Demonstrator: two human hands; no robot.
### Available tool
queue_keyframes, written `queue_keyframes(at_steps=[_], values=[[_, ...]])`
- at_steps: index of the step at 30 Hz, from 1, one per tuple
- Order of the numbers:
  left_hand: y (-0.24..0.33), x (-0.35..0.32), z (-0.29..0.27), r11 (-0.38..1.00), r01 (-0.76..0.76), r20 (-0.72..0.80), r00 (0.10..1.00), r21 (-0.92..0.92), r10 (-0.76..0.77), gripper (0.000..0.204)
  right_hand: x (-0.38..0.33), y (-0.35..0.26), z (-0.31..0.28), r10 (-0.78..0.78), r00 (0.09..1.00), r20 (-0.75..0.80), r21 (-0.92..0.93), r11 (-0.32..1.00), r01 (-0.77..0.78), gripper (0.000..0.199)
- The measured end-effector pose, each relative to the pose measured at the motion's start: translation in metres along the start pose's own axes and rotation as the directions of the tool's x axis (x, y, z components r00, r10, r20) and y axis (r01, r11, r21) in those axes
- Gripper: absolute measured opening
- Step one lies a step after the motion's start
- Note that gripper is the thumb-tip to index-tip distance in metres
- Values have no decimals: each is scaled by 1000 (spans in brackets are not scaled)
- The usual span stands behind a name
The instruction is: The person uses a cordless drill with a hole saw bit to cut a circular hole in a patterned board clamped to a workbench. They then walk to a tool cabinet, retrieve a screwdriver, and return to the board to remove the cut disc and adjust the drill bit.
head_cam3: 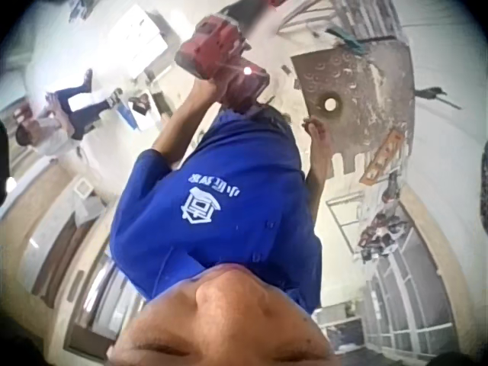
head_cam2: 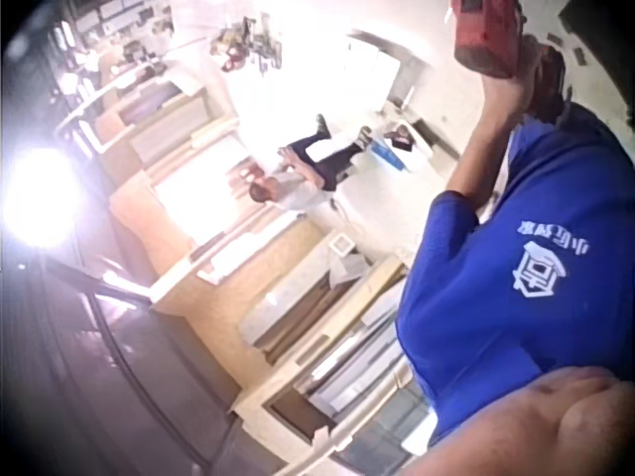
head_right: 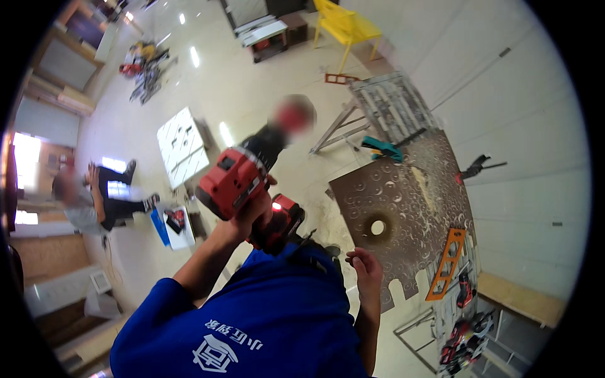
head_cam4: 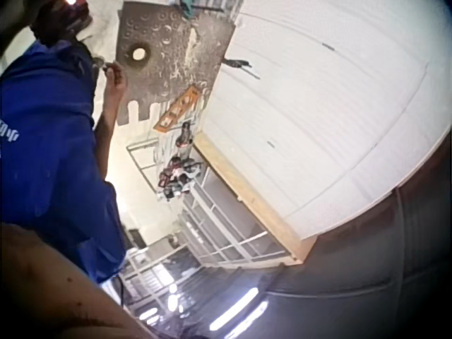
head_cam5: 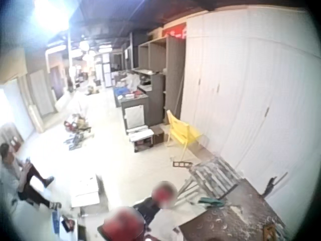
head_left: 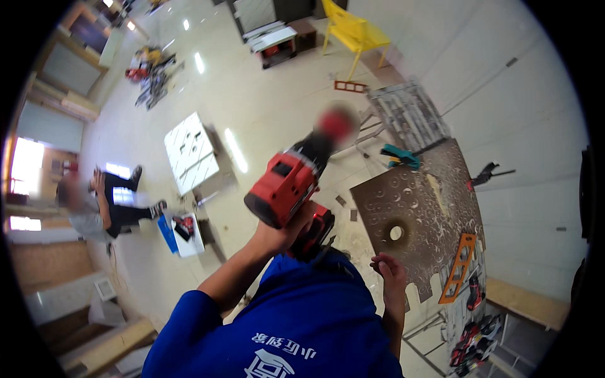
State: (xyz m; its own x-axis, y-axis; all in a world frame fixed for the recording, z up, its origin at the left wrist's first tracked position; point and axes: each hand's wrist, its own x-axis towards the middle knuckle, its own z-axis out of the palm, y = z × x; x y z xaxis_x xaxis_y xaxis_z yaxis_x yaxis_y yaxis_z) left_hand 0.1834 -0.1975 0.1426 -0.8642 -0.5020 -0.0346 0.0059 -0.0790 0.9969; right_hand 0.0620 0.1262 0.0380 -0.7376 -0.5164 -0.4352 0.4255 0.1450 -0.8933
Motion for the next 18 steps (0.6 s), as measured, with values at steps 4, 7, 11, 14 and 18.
queue_keyframes(at_steps=[4,7,11,14,18], values=[[44,-13,-19,999,39,-185,982,28,-33,23,21,-4,37,63,981,182,-113,993,-43,26],[50,-24,-30,995,20,-243,970,102,6,17,33,-17,62,104,956,273,-180,982,-55,26],[73,-27,-34,987,-3,-228,973,162,40,16,39,-24,77,79,948,309,-180,983,-23,26],[77,-23,-31,984,78,-178,983,163,-48,30,33,-23,72,53,953,298,-165,986,-3,26],[85,-21,-11,945,111,-87,992,307,-88,48,8,3,48,82,960,267,-122,991,-51,26]])
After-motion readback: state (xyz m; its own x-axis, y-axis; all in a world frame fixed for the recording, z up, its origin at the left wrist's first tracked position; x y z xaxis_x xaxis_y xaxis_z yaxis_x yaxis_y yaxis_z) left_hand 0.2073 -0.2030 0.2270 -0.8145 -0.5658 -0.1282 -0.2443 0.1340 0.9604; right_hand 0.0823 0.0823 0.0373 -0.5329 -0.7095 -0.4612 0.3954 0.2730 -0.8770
